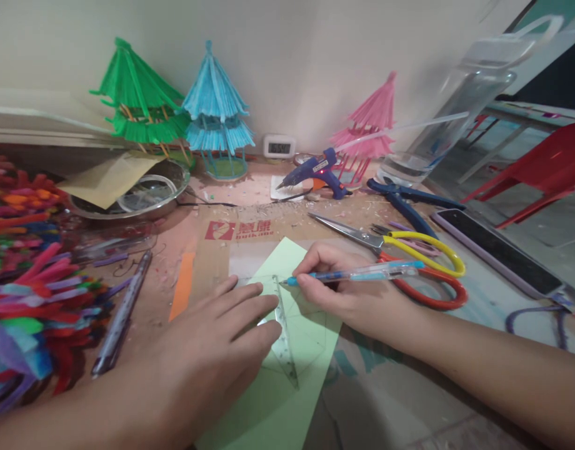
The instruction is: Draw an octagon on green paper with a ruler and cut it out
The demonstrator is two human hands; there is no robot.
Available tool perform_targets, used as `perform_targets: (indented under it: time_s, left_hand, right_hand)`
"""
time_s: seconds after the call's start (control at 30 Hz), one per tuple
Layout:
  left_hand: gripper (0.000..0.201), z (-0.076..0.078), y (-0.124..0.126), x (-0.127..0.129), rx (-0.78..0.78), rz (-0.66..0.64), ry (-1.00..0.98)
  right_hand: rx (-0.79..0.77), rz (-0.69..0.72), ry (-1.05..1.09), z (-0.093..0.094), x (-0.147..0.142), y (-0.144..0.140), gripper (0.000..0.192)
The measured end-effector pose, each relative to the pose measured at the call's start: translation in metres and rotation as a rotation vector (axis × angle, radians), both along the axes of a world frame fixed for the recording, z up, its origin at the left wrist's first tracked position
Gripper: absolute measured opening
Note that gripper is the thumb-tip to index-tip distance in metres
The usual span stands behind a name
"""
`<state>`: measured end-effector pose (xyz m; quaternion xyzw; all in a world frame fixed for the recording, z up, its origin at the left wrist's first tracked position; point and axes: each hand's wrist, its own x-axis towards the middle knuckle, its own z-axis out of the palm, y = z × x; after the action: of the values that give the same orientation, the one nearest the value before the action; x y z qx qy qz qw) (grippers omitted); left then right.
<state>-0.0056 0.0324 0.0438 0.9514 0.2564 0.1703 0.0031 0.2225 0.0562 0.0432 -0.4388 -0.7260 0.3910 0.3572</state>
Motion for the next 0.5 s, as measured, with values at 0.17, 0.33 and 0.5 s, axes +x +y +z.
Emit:
perform_targets:
  time_s: [0.17,0.33,0.5]
  left_hand:
    - [0.033,-0.0020,0.0003,-0.0024,0.000,-0.001,0.002]
    - [0.034,-0.0014,-0.0013,-0.0016,-0.001,-0.010,0.000]
    - [0.033,-0.0018,-0.0008,-0.0009,-0.034,0.008,-0.012]
  right_hand:
    - [0.003,0.000,-0.003,-0.0024,0.0012,-0.0002,0.009]
    - [-0.025,-0.005,-0.005,-0.0025,0.0012,0.0009,0.009]
    - [-0.024,-0.010,-0.007,-0.0002,0.0007,0.0006,0.008]
